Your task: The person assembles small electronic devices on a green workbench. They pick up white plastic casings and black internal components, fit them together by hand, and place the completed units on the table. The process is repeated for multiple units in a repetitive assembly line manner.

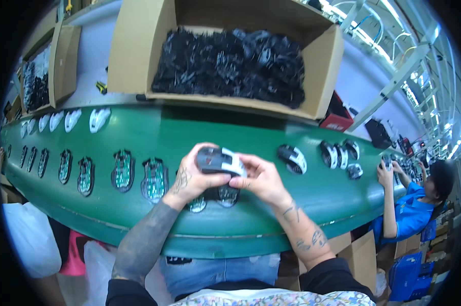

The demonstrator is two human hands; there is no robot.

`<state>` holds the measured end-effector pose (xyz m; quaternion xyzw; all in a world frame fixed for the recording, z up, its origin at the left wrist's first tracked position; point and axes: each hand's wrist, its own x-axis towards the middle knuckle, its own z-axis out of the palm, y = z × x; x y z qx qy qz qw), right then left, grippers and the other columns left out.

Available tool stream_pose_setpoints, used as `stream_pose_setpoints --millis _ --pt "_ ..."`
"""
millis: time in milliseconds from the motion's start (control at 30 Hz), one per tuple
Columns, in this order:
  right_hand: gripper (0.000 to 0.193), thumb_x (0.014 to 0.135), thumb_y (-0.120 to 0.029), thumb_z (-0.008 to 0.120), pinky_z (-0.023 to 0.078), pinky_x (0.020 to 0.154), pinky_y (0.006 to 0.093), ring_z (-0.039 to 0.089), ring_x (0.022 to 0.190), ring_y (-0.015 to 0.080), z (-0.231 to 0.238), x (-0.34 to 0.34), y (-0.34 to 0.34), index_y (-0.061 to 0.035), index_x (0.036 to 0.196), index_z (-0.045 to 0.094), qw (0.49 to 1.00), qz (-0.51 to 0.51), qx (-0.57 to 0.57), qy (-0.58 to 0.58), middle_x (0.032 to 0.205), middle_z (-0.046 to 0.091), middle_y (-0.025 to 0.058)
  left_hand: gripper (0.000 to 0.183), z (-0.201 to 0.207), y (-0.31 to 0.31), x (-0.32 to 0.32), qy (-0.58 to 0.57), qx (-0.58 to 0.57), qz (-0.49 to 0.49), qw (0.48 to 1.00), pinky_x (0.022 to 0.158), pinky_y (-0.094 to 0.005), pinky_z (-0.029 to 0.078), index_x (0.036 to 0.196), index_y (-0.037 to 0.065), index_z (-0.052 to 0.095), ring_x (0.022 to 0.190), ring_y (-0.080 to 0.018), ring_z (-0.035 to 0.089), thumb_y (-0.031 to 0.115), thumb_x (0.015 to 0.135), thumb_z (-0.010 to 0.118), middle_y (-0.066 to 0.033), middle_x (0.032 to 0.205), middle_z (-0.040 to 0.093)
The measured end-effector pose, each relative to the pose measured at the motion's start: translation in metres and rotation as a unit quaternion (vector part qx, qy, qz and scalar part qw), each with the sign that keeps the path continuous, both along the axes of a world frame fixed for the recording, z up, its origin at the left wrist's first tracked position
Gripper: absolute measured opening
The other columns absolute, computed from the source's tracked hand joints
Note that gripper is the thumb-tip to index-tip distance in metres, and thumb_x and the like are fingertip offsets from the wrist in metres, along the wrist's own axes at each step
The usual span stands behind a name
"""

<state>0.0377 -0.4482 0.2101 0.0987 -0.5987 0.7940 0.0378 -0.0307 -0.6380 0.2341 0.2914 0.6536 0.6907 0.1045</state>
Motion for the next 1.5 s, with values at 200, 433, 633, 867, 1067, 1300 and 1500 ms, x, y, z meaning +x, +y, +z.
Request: stream_pose_setpoints --millis 200,433,633,867,1067,1300,1500 --pt "0.053 0.082 -0.004 0.071 0.047 0.093 0.0283 0.058 0.107 0.0162 0.006 -0.003 -0.005 0.0077 0.128 0.048 0.999 0.002 0.008 -0.044 0.119 0.059 0.0128 0.053 -0.003 0.002 -0.001 -0.127 0.087 -0.013 0.988 0.089 -0.0319 0.050 0.113 0.000 0.051 0.100 -0.0181 0.061 0.006 0.070 0.081 -0.0098 0.107 0.062" --pt "0.058 0.082 0.000 0.069 0.044 0.098 0.0305 0.055 0.114 0.0181 0.011 -0.004 -0.004 0.0061 0.133 0.043 0.998 0.004 -0.052 -0.033 0.125 0.056 0.0137 0.049 -0.017 -0.003 -0.009 -0.162 0.193 -0.043 0.967 0.095 -0.0285 0.042 0.121 0.002 0.052 0.107 -0.0128 0.054 0.027 0.084 0.072 -0.0064 0.113 0.060" --pt "0.060 0.080 -0.001 0.071 0.045 0.097 0.0302 0.057 0.111 0.0186 0.014 -0.003 -0.012 0.0062 0.132 0.045 0.999 0.001 -0.047 -0.026 0.124 0.057 0.0149 0.041 -0.011 -0.003 -0.004 -0.112 0.195 -0.006 0.974 0.090 -0.0266 0.043 0.111 0.002 0.058 0.098 -0.0117 0.058 0.035 0.087 0.068 -0.0048 0.103 0.064" --pt "0.062 0.079 -0.005 0.073 0.046 0.095 0.0311 0.058 0.108 0.0185 0.011 -0.006 -0.006 0.0028 0.133 0.043 1.000 0.007 0.003 -0.005 0.123 0.056 0.0126 0.054 -0.001 0.001 0.001 -0.081 0.056 -0.026 0.995 0.090 -0.0278 0.045 0.122 -0.001 0.051 0.101 -0.0139 0.058 0.037 0.087 0.067 -0.0071 0.111 0.061" --pt "0.070 0.076 -0.041 0.072 0.044 0.094 0.0423 0.055 0.107 0.0398 0.027 -0.010 0.023 0.0038 0.125 0.051 0.802 -0.319 0.501 0.059 0.116 0.058 0.0237 0.067 0.023 -0.018 -0.041 0.258 -0.240 0.176 0.919 0.093 -0.0398 0.045 0.122 -0.006 0.050 0.108 -0.0293 0.056 0.039 0.077 0.073 -0.0224 0.121 0.054" --pt "0.041 0.080 -0.031 0.070 0.043 0.095 0.0428 0.051 0.113 0.0366 0.036 -0.043 0.040 -0.0044 0.109 0.063 0.733 -0.424 0.493 0.200 0.122 0.054 0.0200 0.083 0.025 -0.151 -0.152 0.218 -0.654 0.461 0.559 0.109 -0.0531 0.022 0.131 0.003 0.048 0.135 -0.0435 0.024 0.058 0.072 0.067 -0.0265 0.140 0.037" --pt "0.041 0.083 -0.032 0.064 0.039 0.101 0.0420 0.046 0.120 0.0365 0.083 -0.155 0.038 -0.0066 0.115 0.062 0.745 -0.340 0.531 0.218 0.129 0.050 0.0205 0.068 0.021 -0.200 -0.184 0.168 -0.653 0.421 0.607 0.094 -0.0443 0.043 0.127 0.008 0.051 0.117 -0.0359 0.048 0.051 0.076 0.067 -0.0215 0.126 0.050"
